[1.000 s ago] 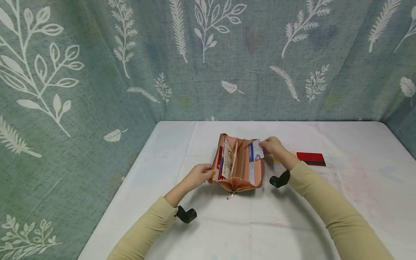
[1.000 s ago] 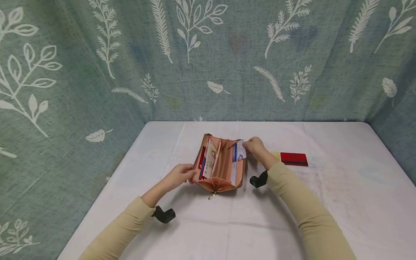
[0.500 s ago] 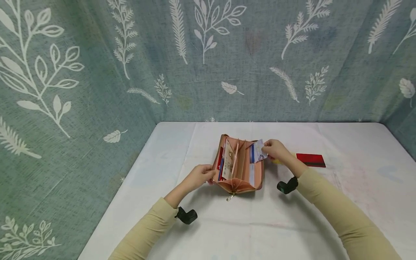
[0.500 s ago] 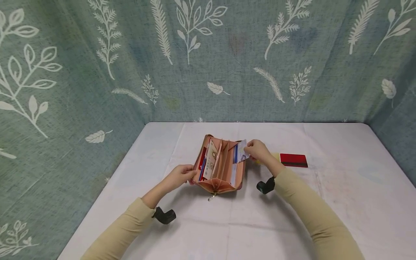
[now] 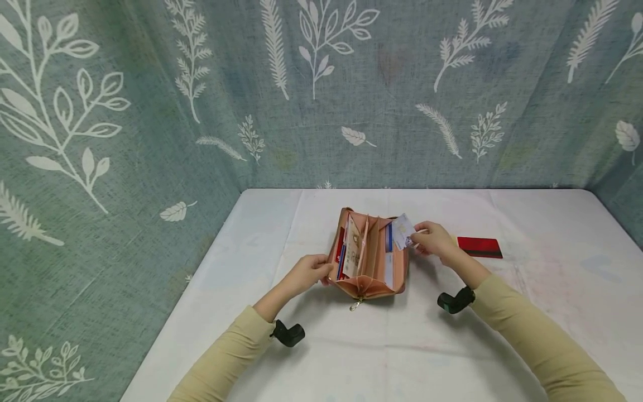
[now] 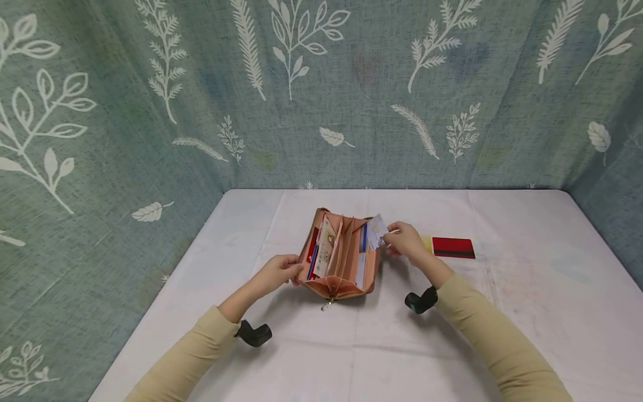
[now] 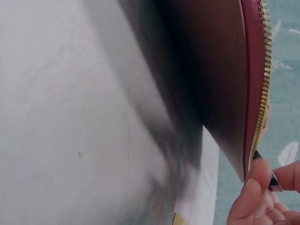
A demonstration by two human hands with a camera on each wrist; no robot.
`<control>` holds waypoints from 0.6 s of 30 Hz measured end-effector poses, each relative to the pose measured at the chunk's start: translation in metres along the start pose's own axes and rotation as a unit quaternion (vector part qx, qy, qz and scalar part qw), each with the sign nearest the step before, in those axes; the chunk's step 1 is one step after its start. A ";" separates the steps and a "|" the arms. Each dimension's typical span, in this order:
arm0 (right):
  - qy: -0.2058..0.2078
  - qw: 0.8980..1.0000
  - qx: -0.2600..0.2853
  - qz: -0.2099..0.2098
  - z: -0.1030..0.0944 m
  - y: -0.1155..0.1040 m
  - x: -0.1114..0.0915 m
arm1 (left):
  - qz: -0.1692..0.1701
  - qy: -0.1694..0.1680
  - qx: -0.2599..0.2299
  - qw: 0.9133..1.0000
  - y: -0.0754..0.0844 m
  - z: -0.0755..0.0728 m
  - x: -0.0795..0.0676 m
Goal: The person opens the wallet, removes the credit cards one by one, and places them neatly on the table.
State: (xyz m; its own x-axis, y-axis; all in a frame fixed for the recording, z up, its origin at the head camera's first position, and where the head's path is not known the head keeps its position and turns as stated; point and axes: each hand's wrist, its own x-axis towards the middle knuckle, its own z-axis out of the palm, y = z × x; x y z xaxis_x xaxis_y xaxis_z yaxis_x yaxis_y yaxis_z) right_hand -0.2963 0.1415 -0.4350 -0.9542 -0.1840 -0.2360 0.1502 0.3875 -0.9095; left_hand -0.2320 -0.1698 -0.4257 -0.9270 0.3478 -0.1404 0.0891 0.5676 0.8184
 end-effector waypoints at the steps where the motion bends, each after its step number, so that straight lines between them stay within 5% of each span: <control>1: 0.003 1.000 0.007 -0.002 -0.001 0.001 -0.001 | 0.002 0.001 0.002 1.000 0.000 0.000 0.000; 9: 0.000 0.999 0.048 0.001 -0.009 0.003 -0.003 | 0.003 -0.004 -0.006 1.000 0.001 0.001 0.000; 18: -0.025 0.986 0.164 0.019 -0.009 0.005 -0.004 | 0.004 -0.003 -0.005 1.000 0.000 0.001 0.000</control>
State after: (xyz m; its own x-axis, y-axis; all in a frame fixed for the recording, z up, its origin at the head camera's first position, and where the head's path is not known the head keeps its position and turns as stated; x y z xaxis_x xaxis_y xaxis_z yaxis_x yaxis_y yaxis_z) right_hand -0.2938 0.1526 -0.4354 -0.9333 -0.2225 -0.2819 0.2698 0.0835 -0.9593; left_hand -0.2315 -0.1696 -0.4263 -0.9239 0.3571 -0.1375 0.0929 0.5578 0.8248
